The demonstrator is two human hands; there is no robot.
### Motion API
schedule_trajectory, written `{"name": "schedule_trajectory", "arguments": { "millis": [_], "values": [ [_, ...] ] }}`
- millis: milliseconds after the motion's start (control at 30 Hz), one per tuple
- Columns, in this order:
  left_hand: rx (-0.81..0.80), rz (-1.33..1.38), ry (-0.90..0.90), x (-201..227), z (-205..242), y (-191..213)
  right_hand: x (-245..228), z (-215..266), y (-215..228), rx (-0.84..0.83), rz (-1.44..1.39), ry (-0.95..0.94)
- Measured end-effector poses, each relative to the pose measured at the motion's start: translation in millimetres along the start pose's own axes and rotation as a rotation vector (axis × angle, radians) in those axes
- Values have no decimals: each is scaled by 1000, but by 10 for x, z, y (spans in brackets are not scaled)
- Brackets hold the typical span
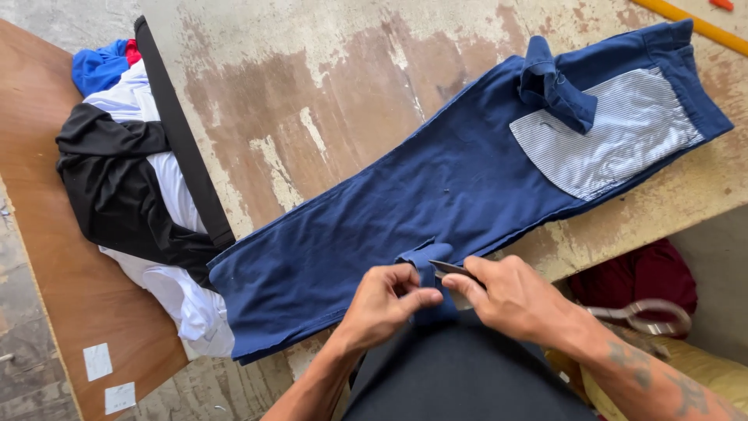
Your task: Trimming excess fabric and loose threads from a pair of blue trousers using scissors.
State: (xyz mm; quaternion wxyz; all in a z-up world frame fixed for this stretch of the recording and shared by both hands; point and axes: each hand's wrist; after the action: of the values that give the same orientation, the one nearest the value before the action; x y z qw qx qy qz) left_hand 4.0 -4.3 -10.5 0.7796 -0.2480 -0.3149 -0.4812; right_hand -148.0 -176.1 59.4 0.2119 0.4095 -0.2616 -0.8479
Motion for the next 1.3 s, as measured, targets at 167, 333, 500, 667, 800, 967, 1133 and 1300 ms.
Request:
{"name": "schedule_trajectory", "arguments": {
  "millis": [167, 333, 500, 667, 800, 967, 1133, 1300],
  "values": [
    [30, -97, -82, -196, -69, -54, 93, -55, -24, 16, -34, -56],
    [-190, 228, 50, -419, -294, 114, 125, -64, -91, -83, -42, -110],
    [-208, 205, 53, 339, 192, 171, 30, 97, 48, -8, -34, -130],
    [-160, 279, -93, 235, 77, 12, -93, 24, 194, 6, -221, -425],
    [-109, 107, -183, 410, 125, -189, 210, 0, -125, 171, -505, -134],
    [250, -190, -197, 134, -46, -439, 245, 84, -236, 457, -640, 62],
    [703, -810, -878, -70, -93, -512, 270, 210, -291, 453, -549, 26],
    [455, -801, -818, -183, -189, -470, 389, 165, -384, 430, -479, -29]
  ]
}}
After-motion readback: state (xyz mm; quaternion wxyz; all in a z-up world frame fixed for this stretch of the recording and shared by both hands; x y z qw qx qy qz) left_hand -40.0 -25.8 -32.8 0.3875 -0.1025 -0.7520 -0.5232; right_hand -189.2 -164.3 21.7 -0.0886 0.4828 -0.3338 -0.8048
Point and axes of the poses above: each hand's wrist, its own z-axis away from the middle knuckle, its own y-axis out of the back of the hand, x = y × z, and after that the axes turned 13 degrees about y, right-handed
